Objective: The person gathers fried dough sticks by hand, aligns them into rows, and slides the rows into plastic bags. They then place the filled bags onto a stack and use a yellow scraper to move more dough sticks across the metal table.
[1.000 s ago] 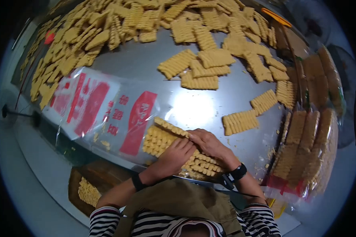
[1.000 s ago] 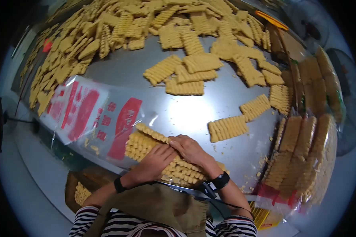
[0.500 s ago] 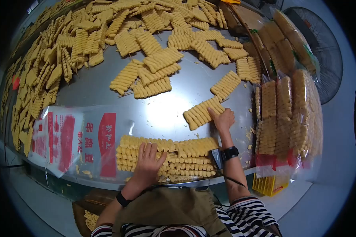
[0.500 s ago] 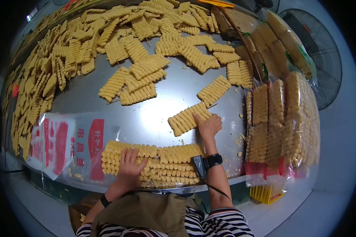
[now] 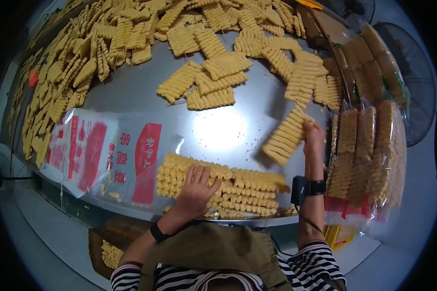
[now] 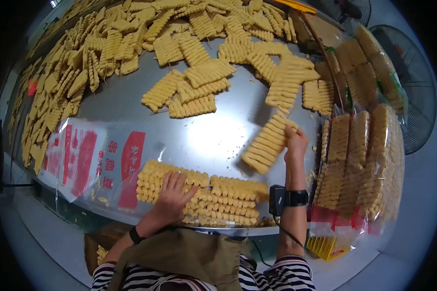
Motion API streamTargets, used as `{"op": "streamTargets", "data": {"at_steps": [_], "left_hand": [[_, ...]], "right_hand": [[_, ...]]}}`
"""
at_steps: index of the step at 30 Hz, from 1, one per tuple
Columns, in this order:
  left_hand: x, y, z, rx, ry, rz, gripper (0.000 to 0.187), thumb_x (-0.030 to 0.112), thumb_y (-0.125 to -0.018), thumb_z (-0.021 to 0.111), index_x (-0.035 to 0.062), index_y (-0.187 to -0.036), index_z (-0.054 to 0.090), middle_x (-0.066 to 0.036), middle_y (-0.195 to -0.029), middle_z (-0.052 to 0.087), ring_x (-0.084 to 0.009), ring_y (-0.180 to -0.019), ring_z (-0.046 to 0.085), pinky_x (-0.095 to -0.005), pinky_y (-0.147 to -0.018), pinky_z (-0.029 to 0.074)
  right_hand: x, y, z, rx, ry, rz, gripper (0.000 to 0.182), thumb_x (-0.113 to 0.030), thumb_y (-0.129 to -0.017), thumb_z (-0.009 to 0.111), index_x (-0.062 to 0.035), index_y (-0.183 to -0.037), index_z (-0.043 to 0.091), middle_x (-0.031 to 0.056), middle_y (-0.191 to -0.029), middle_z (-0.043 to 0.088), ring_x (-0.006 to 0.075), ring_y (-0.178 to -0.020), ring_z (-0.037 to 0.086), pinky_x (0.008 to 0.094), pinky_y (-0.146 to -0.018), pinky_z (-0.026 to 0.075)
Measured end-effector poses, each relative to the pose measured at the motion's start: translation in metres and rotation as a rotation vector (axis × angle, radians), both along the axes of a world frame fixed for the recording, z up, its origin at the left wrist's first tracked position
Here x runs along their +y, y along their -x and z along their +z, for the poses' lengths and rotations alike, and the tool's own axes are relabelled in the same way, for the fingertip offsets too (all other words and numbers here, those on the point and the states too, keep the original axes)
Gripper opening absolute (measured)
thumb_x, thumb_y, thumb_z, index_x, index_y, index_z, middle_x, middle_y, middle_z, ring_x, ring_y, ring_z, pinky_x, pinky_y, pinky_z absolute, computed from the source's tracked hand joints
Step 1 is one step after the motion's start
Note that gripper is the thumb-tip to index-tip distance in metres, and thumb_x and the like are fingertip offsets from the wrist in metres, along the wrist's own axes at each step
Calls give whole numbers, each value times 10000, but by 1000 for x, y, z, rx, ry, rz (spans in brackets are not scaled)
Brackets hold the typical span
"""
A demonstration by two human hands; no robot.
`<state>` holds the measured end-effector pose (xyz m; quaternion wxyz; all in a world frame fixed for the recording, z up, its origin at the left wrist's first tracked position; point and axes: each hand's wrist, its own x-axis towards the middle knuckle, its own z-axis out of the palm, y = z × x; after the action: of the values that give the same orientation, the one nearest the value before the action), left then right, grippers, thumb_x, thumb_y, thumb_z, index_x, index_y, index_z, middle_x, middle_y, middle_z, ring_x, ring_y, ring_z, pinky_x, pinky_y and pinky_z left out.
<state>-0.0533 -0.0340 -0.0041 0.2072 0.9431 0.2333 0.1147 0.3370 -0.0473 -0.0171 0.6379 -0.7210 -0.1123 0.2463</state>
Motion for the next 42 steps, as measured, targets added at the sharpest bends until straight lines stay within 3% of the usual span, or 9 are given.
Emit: {"op": "streamTargets", "data": {"at_steps": [4, 6, 9, 12, 19, 26, 32, 38, 42], "left_hand": [[2, -1, -4, 10, -38, 17, 567, 1, -545, 603, 7, -1112, 591, -300, -1173, 468, -459, -1172, 417, -591, -1056, 255], [4, -3, -3, 27, -31, 8, 575, 5, -543, 609, 12, -1117, 593, -295, -1177, 469, -457, -1173, 417, -592, -1055, 258], [3, -3, -2, 17, -1, 1, 581, 13, -539, 616, 15, -1120, 595, -295, -1176, 469, -458, -1171, 417, -592, -1055, 257], [8, -4, -2, 21, -37, -3, 604, 25, -538, 629, 26, -1141, 585, -294, -1189, 463, -458, -1180, 410, -590, -1058, 251], [6, -5, 2, 69, 21, -8, 593, 24, -546, 636, 21, -1135, 566, -289, -1200, 450, -451, -1189, 400, -589, -1065, 241], [28, -33, 4, 49, -24, -101, 620, 10, -532, 660, 21, -1139, 533, -283, -1202, 432, -435, -1203, 375, -566, -1073, 230], [53, -65, -1, 25, -19, -78, 625, 15, -526, 700, 21, -1126, 527, -272, -1201, 413, -422, -1207, 357, -544, -1076, 221], [81, -53, -6, 16, -41, 252, 613, 36, -536, 709, 17, -1126, 541, -262, -1196, 410, -421, -1187, 366, -541, -1067, 234], [82, -45, -2, 30, -24, 242, 621, 25, -526, 704, 15, -1125, 540, -264, -1185, 413, -425, -1174, 374, -546, -1063, 234]], "right_hand": [[9, -37, 58, -202, 99, 54, 106, -129, -887, 625, -32, -929, 631, 35, -771, 617, 92, -629, 537, 243, -553, 420], [31, -21, 89, -798, -109, 9, 121, -113, -904, 587, -3, -946, 617, 50, -800, 623, 129, -654, 548, 278, -610, 446], [58, -37, 80, -1545, 97, 25, 175, -38, -852, 559, 20, -1017, 576, 177, -924, 595, 356, -839, 562, 411, -766, 448], [50, -83, 47, -1329, 579, 350, 234, -73, -852, 570, 8, -1072, 563, 183, -996, 586, 385, -912, 549, 440, -785, 432], [27, -40, 59, -1275, 564, 245, 242, -70, -849, 588, -9, -1083, 583, 179, -975, 588, 368, -894, 565, 435, -776, 439], [35, 57, 94, -1602, 75, 383, 262, -16, -815, 614, -37, -1076, 597, 148, -931, 599, 320, -808, 588, 390, -663, 476], [-9, 100, 55, -1588, 21, 1029, 413, -16, -691, 616, -29, -1104, 605, 125, -941, 589, 274, -850, 583, 366, -728, 485], [-57, 13, 41, -1644, 312, 548, 339, 37, -734, 618, -40, -1064, 633, 127, -949, 604, 293, -878, 576, 388, -728, 475], [-58, -8, 48, -1613, 368, 320, 280, 28, -811, 612, -62, -1074, 646, 117, -965, 607, 300, -876, 565, 382, -736, 470]]}}
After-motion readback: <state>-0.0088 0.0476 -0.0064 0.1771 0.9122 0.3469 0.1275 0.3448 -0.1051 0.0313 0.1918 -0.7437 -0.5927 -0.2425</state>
